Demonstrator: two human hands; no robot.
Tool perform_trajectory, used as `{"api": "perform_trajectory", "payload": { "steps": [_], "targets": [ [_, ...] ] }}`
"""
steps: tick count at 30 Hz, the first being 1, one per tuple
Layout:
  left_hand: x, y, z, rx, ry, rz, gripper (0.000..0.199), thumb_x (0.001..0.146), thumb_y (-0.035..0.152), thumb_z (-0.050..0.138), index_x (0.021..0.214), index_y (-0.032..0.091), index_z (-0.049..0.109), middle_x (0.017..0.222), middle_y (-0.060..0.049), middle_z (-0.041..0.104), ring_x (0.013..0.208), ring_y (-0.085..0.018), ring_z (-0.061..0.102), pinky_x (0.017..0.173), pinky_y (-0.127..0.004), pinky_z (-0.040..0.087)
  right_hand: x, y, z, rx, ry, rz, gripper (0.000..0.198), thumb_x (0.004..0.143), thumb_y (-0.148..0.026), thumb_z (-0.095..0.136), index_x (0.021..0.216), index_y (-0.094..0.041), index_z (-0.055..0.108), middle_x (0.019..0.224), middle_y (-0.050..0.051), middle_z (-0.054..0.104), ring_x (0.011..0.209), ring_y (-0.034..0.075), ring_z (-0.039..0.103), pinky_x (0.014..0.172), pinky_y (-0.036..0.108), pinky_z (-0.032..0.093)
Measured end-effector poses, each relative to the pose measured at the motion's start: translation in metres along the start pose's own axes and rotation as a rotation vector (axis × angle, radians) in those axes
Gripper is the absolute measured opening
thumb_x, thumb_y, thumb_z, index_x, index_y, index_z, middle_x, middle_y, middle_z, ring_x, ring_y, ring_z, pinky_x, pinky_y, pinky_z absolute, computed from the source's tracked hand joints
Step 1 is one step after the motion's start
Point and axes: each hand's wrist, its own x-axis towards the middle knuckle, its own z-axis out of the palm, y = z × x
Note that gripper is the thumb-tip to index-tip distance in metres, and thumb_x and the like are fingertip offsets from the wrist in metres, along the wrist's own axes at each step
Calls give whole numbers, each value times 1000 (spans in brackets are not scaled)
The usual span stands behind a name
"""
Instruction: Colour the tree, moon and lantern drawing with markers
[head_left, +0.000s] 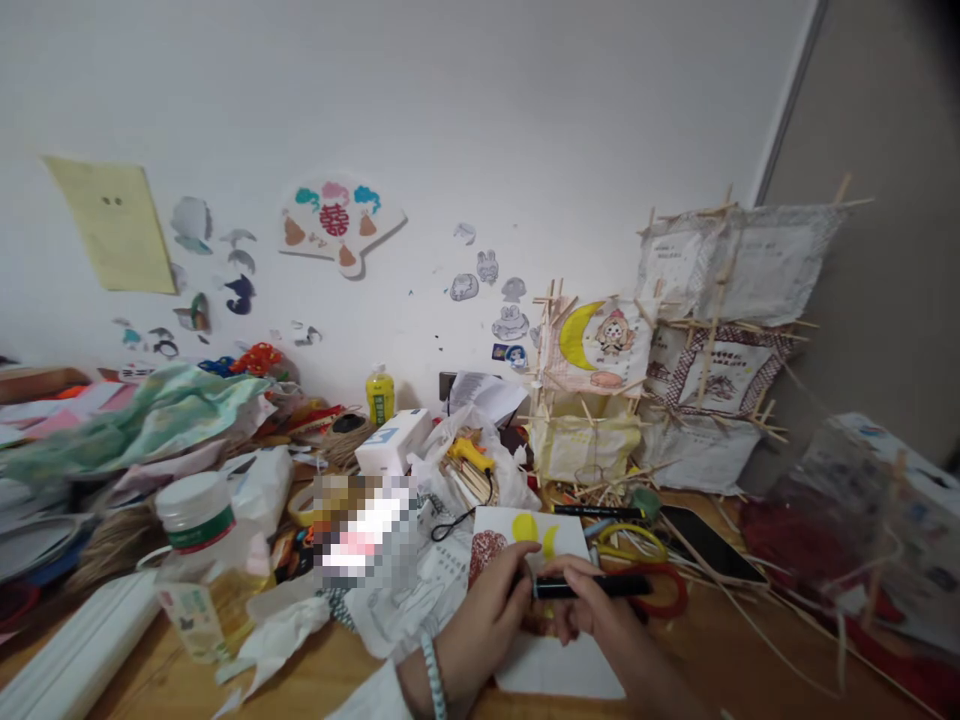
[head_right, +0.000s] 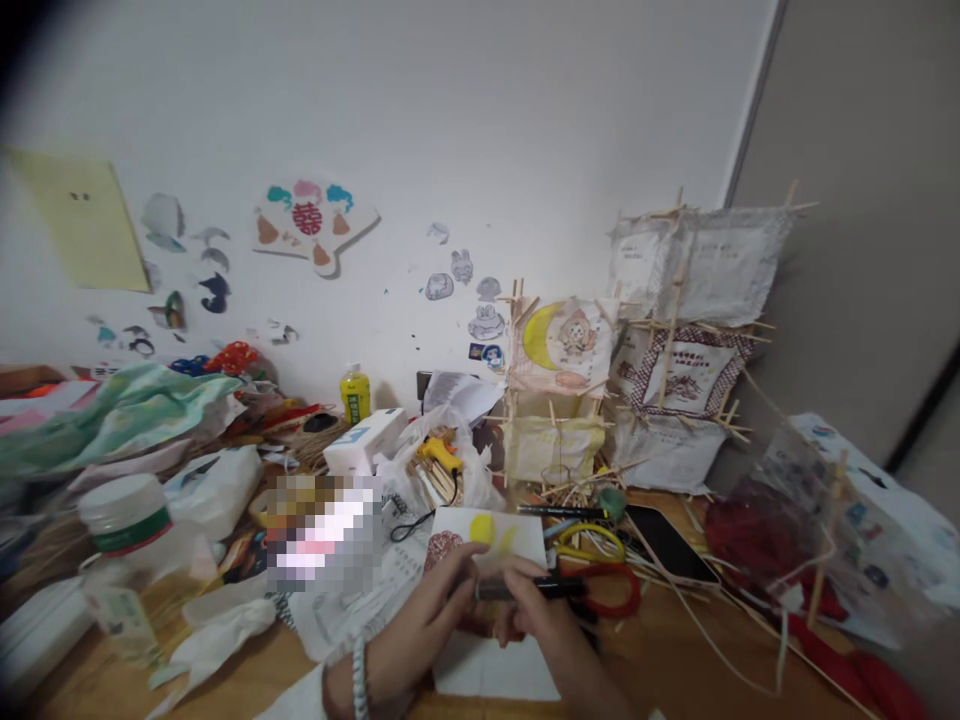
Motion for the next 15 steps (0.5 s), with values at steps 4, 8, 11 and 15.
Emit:
{"api": "perform_trajectory", "payload": {
  "steps": [4,8,11,15],
  "targets": [
    [0,0,0,-1,-7,42,38,89,29,35,124,16,43,106,-10,58,99,-21,52,91,-34,40,2,-3,3,37,-23,-11,49,73,-60,55,84,-13,62,49,-1,56,39,10,49,42,22,33],
    [5,-6,-6,60,98,36,37,92,33,30,121,16,47,103,-10,59,94,-21,54,86,-35,43,-3,-16,1,1,52,-81,52,80,-62,45,94,-15,60,50,1,59,38,13,50,41,23,36],
    [12,-13,-17,181,240,1,38,93,35,29,119,16,48,109,-11,59,100,-23,53,89,-37,40,-20,-34,2,-293,213,-195,48,85,-57,41,107,-17,58,59,3,64,48,16,55,49,26,43],
    [20,-24,-31,524,264,-58,40,88,31,43,124,14,47,104,-12,57,99,-25,52,89,-39,40,-50,-54,11,-804,-13,-173,32,84,-36,54,113,-24,60,113,8,62,105,24,55,92,33,41]
  ]
}}
